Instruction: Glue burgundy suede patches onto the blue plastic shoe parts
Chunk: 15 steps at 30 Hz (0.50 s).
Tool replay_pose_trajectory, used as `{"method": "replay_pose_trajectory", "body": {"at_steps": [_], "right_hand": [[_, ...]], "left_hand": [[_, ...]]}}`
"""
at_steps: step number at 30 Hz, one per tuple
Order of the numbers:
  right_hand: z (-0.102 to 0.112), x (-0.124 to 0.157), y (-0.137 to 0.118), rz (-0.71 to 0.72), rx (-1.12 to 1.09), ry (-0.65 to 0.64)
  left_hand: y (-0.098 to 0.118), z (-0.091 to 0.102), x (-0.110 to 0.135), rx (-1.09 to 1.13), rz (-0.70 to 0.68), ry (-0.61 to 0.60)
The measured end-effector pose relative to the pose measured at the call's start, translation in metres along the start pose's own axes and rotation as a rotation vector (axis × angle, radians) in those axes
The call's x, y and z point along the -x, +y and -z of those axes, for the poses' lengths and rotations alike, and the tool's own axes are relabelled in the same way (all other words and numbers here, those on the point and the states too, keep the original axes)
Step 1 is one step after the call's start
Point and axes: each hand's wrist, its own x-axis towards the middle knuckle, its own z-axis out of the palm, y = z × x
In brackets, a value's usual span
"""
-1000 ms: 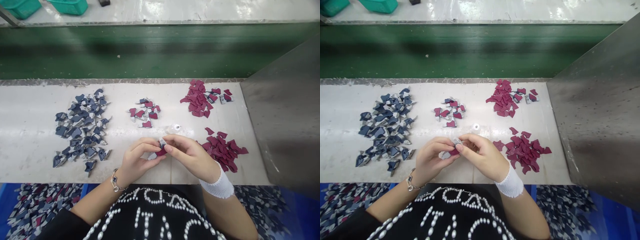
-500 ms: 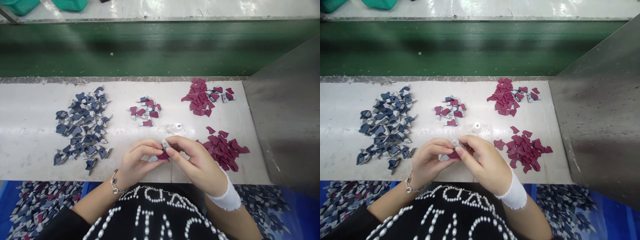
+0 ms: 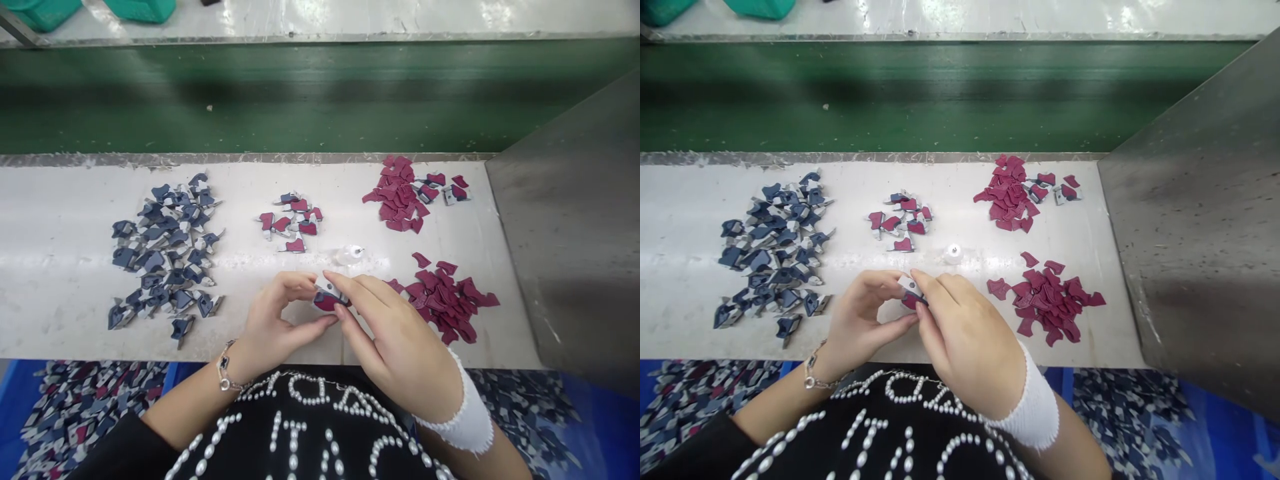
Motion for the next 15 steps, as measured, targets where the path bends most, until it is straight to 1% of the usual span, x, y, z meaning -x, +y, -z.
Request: {"method": "replay_pose_trajectory", "body": {"at_steps": [2, 3, 6, 9, 11, 13, 15], "right_hand": [[0.002, 0.001, 0.0, 0.02, 0.04, -0.026], [0.003, 0.001, 0.0, 0.035, 0.049, -0.043], [0.004, 0.002, -0.002, 0.079, 0.044, -0.091], [0.006, 0.002, -0.004, 0.089, 0.028, -0.114], [0.007, 0.003, -0.003, 0.092, 0.026, -0.133], [0.008, 0.004, -0.002, 0.098, 0.028, -0.155], [0.009, 0.004, -0.001, 0.097, 0.012, -0.176]], "left_hand": [[0.005, 0.001, -0.001, 0.06, 0.08, -0.052], [0.007, 0.002, -0.002, 0.06, 0.097, -0.074], [0.012, 0.002, -0.001, -0.02, 0.072, -0.11], [0.016, -0.001, 0.001, -0.059, 0.056, -0.082], [0.018, -0.004, 0.001, -0.046, 0.076, -0.068], [0.021, -0.005, 0.0, -0.028, 0.109, -0.101], [0.023, -0.005, -0.001, -0.048, 0.127, -0.167]]}}
